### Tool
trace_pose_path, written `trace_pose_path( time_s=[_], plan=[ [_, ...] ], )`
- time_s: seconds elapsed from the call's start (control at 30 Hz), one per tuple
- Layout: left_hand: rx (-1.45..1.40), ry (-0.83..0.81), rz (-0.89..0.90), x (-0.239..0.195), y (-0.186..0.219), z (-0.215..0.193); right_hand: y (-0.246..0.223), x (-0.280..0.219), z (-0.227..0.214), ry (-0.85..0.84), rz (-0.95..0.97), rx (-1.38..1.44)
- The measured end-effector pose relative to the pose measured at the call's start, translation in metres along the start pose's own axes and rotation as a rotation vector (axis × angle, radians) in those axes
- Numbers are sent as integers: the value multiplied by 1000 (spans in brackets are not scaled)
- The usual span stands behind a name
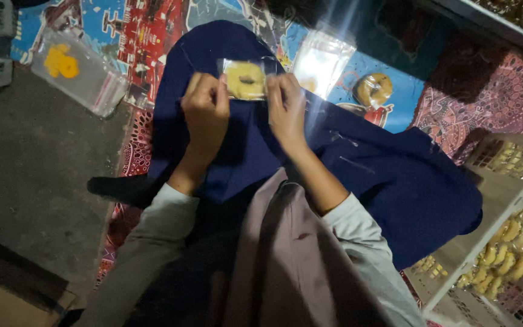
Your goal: The person sits on the floor and repeatedly picks donuts from metal trays, places them into clear plastic bags, and sets the filled bags into a white plastic crate. The process is repeated for multiple donuts throughout the clip.
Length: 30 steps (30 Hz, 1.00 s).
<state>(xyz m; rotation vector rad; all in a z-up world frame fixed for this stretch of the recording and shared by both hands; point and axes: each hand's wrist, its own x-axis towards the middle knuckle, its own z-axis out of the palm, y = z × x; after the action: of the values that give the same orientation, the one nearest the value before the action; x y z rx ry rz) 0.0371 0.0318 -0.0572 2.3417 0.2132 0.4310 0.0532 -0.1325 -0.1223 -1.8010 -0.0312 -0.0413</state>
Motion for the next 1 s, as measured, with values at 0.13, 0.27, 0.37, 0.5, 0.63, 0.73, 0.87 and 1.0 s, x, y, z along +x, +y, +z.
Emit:
trace_pose_path(
  time_s=[0.13, 0.27, 0.37, 0.5, 0.63, 0.73, 0.87, 1.0],
  plan=[
    [-206, -91, 176, -10, 6, 46, 79, 4, -27, 18, 216, 43],
    [-371, -279, 268, 0, 39, 164, 154, 53, -110, 355, -642, -1258],
    [-125, -358, 232, 23, 21, 240, 183, 53, -166, 536, 354, -36],
    [216, -552, 246, 28, -15, 281, 177, 48, -200, 610, 199, -667],
    [246, -655, 256, 20, -15, 267, 155, 73, -180, 572, -133, -846],
    [84, -531, 258, 25, 21, 242, 134, 97, -160, 200, -109, -486],
    [-455, -345, 252, 45, 62, 198, 81, 106, -148, -75, 184, -28],
    [-673, -252, 141, 70, 83, 177, -6, 88, -156, 77, -157, -328]
  ],
)
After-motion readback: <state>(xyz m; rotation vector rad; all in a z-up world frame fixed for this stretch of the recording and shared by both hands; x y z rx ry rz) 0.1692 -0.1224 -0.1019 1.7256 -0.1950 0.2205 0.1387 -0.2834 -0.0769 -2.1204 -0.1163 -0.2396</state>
